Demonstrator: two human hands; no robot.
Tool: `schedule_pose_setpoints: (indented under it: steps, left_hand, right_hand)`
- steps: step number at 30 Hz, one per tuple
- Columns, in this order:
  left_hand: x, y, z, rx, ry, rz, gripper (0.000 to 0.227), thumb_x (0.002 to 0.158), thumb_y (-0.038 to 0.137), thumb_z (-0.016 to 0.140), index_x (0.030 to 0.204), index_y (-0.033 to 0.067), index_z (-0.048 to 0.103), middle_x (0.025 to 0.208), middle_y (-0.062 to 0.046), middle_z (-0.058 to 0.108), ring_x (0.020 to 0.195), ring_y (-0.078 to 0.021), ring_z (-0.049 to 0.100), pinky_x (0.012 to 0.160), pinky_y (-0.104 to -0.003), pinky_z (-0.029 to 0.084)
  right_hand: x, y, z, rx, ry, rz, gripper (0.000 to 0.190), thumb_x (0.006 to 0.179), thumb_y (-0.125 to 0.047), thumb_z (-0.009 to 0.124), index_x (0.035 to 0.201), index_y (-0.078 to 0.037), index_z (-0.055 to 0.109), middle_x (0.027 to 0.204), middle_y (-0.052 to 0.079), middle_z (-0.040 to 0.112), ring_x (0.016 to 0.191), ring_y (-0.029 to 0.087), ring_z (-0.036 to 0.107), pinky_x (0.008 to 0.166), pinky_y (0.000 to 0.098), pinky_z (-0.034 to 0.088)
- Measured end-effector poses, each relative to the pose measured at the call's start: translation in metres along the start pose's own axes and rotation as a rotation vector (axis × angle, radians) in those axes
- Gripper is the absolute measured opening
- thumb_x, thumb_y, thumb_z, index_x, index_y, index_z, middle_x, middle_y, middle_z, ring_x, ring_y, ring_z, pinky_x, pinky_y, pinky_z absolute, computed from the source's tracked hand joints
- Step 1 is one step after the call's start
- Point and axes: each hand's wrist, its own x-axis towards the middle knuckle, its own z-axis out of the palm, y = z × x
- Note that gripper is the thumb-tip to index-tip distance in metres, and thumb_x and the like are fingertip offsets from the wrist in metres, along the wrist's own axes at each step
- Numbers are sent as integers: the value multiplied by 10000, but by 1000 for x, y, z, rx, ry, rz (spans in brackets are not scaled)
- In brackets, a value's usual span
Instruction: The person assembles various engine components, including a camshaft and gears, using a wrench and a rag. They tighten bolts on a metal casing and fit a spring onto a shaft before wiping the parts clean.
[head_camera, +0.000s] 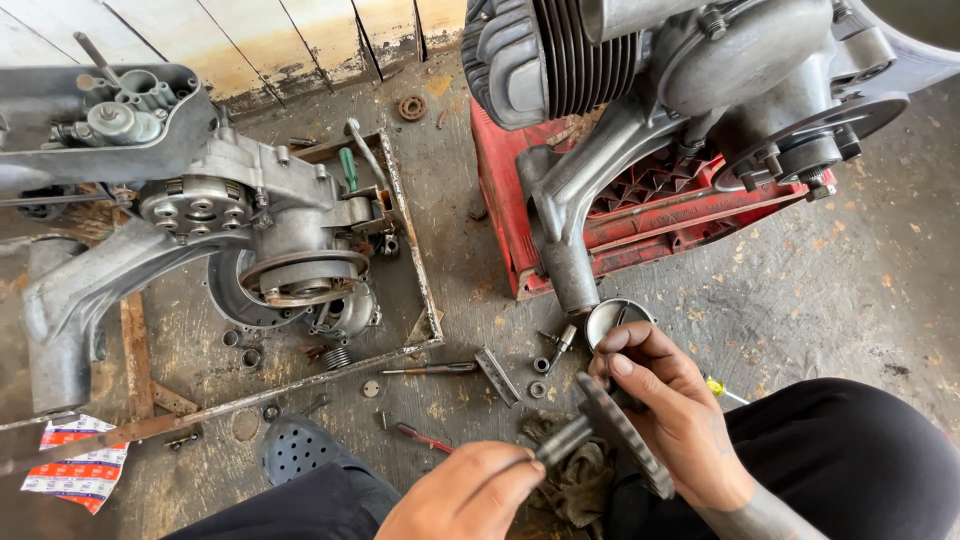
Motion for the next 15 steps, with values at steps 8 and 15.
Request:
schedule_pose_setpoints:
  steps: [8,15]
  left_hand:
    - [3,-12,-9,-220,34,-433,220,834,64,739,1053,76,714,1020,-30,780,766,-129,765,699,-252,615]
    - [-7,-35,-1,-494,49,-790,245,889,78,691,1106,10,782,906,-45,800,653,-62,659,599,-205,564]
  right_hand:
    - [-5,-3,11,151,-56,52,714,645,118,402,1351,44,482,1231,260,557,1050,331,509,901,414,373]
    - [-1,11,6,86,-46,171,819,632,184,314,1410,-43,437,1198,226,551,893,273,482,755,363,384]
